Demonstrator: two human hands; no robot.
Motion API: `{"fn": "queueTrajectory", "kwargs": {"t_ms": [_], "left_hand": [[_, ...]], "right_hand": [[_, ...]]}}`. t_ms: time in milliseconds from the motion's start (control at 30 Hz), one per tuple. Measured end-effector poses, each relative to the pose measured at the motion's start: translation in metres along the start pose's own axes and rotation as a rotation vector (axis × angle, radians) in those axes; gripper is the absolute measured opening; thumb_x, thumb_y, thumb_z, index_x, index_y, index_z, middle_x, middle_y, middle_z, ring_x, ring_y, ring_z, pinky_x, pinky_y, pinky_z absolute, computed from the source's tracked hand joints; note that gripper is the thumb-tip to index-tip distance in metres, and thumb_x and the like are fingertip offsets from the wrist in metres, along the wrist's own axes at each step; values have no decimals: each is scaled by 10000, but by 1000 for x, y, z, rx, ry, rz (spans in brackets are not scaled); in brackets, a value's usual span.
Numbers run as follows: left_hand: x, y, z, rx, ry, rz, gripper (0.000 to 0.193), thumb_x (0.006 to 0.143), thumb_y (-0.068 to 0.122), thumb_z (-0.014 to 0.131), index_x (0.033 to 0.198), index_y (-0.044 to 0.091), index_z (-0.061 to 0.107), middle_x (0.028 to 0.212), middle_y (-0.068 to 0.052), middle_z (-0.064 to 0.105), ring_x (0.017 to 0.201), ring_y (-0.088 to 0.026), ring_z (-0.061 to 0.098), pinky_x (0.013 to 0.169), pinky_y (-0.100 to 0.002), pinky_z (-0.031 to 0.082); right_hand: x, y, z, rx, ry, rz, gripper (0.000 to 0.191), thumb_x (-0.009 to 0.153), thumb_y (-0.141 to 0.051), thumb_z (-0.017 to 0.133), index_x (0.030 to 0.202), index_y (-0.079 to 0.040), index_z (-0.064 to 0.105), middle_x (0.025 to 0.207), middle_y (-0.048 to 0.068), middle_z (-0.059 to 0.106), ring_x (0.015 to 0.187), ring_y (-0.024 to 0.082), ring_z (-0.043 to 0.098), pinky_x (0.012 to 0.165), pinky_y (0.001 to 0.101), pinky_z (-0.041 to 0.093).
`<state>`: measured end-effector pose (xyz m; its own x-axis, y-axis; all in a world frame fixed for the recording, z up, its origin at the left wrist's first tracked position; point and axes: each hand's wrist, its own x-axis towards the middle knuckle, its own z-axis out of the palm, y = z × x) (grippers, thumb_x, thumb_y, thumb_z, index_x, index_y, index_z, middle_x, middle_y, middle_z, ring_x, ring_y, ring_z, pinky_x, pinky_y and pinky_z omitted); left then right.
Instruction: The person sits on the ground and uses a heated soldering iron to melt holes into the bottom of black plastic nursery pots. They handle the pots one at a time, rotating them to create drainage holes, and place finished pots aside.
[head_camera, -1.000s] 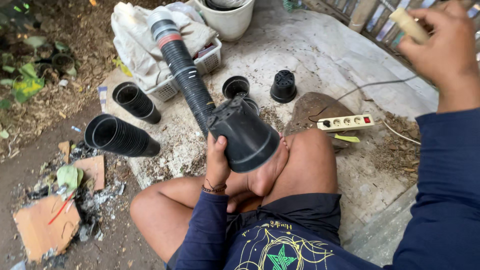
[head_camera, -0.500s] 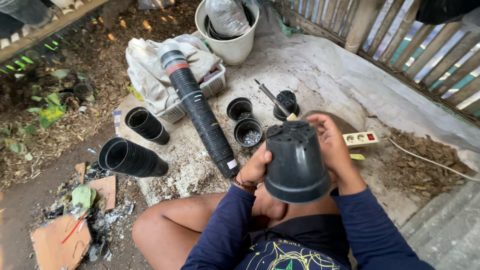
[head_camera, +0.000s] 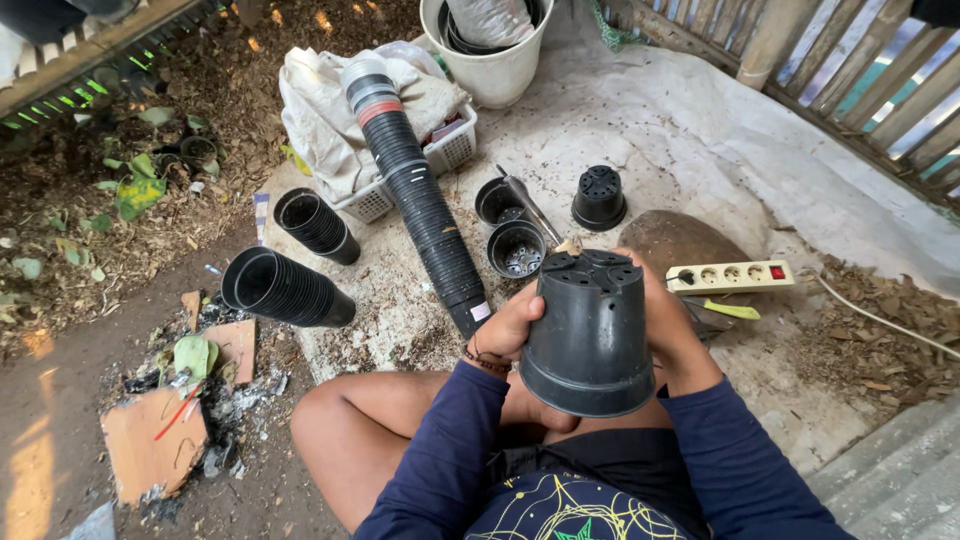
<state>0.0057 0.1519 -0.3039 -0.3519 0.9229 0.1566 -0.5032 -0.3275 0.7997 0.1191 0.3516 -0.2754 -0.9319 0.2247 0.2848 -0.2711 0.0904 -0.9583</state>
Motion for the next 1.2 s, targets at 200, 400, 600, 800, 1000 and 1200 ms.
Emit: {"fn": "queueTrajectory", "kwargs": {"t_ms": [200,400,600,800,1000,1200], "left_hand": [[-9,-3,-17,48,148,1,917,896,574,758,1527,-13,442,1419,-107,581,1255,-186,569,1089,-336,469],[-11,4,-28,29,136,48,823,939,547,744,1480,-18,489,1336,-114,622,1170,-173,616,1016,-331,519],[-15,11,-21,-11,143,77,792,933,547,744,1443,-15,515,1305,-114,644,1149,-177,642,1005,-337,538],[-24,9,-16,-80,141,34,678,973,495,721,1407,1,557,1248,-113,674,1083,-174,674,956,-334,567],[-30,6,-33,-260,238,-36,540,1002,459,689,1247,-21,656,1117,-136,747,933,-204,742,843,-347,612],[-26,12,-35,-284,266,-1,508,1027,459,671,1228,-8,670,1097,-114,746,925,-183,736,851,-330,606]], "right_hand": [[-11,-1,9,78,127,212,400,919,-10,637,1316,-33,592,1201,88,684,1048,165,640,886,289,510],[-54,13,14,-393,552,-367,246,1013,-81,614,1244,0,590,1183,59,647,1106,152,607,977,274,488],[-95,59,63,0,385,191,219,1032,-94,604,1241,-32,576,1138,59,651,1053,159,623,937,288,512],[-35,84,75,312,148,416,194,1052,-108,595,1238,-65,562,1093,59,654,1001,167,638,897,302,537],[-8,66,68,377,21,471,169,1071,-122,585,1234,-97,548,1047,59,658,949,174,654,857,317,561],[24,51,75,362,47,397,147,1090,-135,575,1231,-129,534,1002,59,661,896,181,670,818,331,586]]}}
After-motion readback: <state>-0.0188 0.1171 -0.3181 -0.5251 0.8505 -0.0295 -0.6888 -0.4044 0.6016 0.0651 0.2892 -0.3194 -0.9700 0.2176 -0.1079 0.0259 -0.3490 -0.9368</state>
